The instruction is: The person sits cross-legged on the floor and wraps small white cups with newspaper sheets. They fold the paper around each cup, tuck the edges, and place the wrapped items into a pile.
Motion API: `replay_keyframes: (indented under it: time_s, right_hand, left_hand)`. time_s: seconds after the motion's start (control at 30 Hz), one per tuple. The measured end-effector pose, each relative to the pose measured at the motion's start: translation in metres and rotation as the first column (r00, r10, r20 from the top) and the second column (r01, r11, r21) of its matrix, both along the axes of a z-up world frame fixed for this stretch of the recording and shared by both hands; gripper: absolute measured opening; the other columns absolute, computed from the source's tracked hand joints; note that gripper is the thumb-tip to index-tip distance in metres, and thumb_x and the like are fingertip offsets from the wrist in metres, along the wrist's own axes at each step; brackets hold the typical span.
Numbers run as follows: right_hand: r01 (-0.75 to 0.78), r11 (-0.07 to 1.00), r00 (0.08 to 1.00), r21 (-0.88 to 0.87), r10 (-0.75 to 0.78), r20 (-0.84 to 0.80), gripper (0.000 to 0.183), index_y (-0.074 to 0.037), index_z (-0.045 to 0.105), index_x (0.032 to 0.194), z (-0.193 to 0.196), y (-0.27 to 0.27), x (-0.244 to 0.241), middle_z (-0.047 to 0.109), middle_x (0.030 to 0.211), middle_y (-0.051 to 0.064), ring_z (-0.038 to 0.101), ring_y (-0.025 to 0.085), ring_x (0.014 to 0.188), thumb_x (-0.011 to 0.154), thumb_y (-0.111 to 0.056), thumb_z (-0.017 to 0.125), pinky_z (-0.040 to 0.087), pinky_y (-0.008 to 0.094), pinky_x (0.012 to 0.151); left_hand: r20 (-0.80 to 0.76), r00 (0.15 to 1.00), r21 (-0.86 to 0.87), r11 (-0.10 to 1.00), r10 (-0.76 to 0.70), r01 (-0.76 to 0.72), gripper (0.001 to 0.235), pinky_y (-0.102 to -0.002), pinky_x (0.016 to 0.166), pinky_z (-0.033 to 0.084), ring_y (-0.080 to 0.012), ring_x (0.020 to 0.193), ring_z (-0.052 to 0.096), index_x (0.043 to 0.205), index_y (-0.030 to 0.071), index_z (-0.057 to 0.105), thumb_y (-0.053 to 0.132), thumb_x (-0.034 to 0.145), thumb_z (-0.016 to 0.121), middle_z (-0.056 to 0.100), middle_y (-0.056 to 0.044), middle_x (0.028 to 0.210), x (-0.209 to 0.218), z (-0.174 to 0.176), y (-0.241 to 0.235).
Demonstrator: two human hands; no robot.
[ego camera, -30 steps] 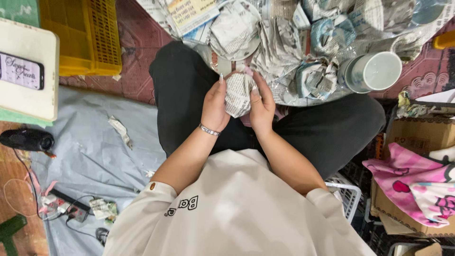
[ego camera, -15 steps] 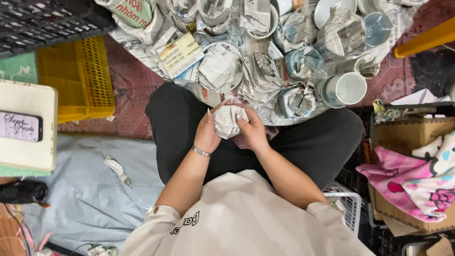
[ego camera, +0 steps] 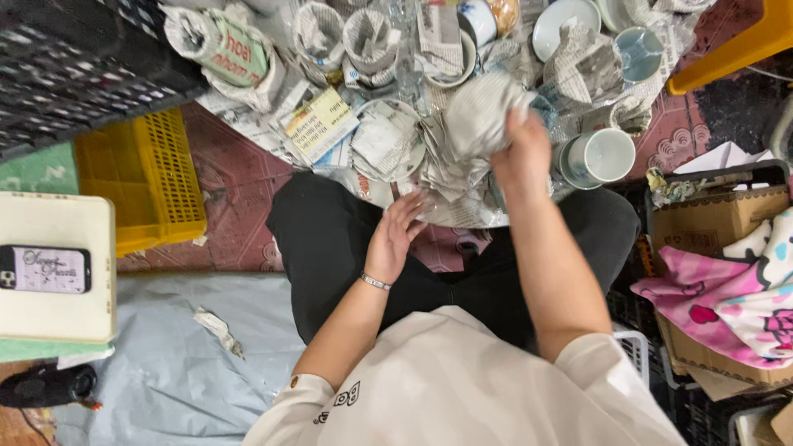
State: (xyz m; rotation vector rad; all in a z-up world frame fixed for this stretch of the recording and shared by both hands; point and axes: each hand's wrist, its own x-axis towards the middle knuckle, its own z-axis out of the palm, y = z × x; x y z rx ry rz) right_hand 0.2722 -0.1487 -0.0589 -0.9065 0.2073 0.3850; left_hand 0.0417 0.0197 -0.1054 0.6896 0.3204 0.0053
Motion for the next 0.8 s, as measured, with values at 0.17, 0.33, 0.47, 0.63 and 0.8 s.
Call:
replay_keyframes:
  time_s: [0.17,0.33,0.47,0.63,0.8]
  right_hand:
    - [0.153,0.986,0.975,-0.063,-0.14,0.173,0.041,0.001,0.051,0.138,-0.035,0.004,0.085,0.066,0.128,0.015,0.069,0.03,0.113,0.101,-0.013,0.061,0.059,0.05,0.094]
    - [0.467,0.623,0.832,-0.628,-0.07,0.55,0.048,0.007,0.051,0.143,-0.086,0.003,0.125,0.062,0.141,0.022,0.062,0.037,0.129,0.105,-0.016,0.07,0.049,0.043,0.107]
    - [0.478,0.257,0.853,-0.839,0.091,0.514,0.046,0.002,0.057,0.141,-0.089,0.006,0.128,0.066,0.137,0.026,0.065,0.039,0.128,0.104,-0.024,0.068,0.048,0.04,0.109]
    - [0.466,0.042,0.859,-0.884,0.218,0.463,0.041,0.003,0.054,0.14,-0.062,0.018,0.119,0.064,0.121,0.031,0.064,0.048,0.11,0.106,-0.019,0.059,0.049,0.049,0.096]
    - [0.396,-0.276,0.866,-0.876,0.429,0.256,0.043,0.008,0.053,0.137,-0.036,0.023,0.132,0.058,0.125,0.031,0.066,0.044,0.103,0.1,-0.013,0.058,0.055,0.045,0.086]
  left_hand:
    - [0.043,0.999,-0.02,1.0,0.022,-0.021,0.056,-0.044,0.112,0.041,-0.0275,0.129,0.058,0.146,0.001,0.049,0.042,0.108,0.045,0.062,-0.014,0.139,0.003,0.001,-0.003]
    - [0.063,0.998,0.029,0.999,-0.017,0.015,0.053,-0.042,0.112,0.043,-0.0261,0.124,0.061,0.144,0.001,0.05,0.037,0.105,0.046,0.065,-0.015,0.133,0.002,0.003,-0.003]
    - [0.052,0.998,0.032,0.999,-0.027,0.026,0.052,-0.041,0.111,0.044,-0.0257,0.121,0.061,0.145,0.0,0.051,0.035,0.106,0.046,0.065,-0.015,0.13,0.003,0.002,-0.003]
    - [0.027,0.997,0.062,0.996,-0.071,0.07,0.051,-0.04,0.11,0.044,-0.0257,0.121,0.061,0.146,0.0,0.051,0.03,0.105,0.049,0.065,-0.014,0.128,0.008,0.01,-0.005]
    - [0.047,0.995,0.061,0.994,-0.089,0.086,0.051,-0.04,0.11,0.044,-0.0242,0.124,0.061,0.145,0.001,0.05,0.031,0.104,0.048,0.064,-0.013,0.13,0.007,0.013,-0.004]
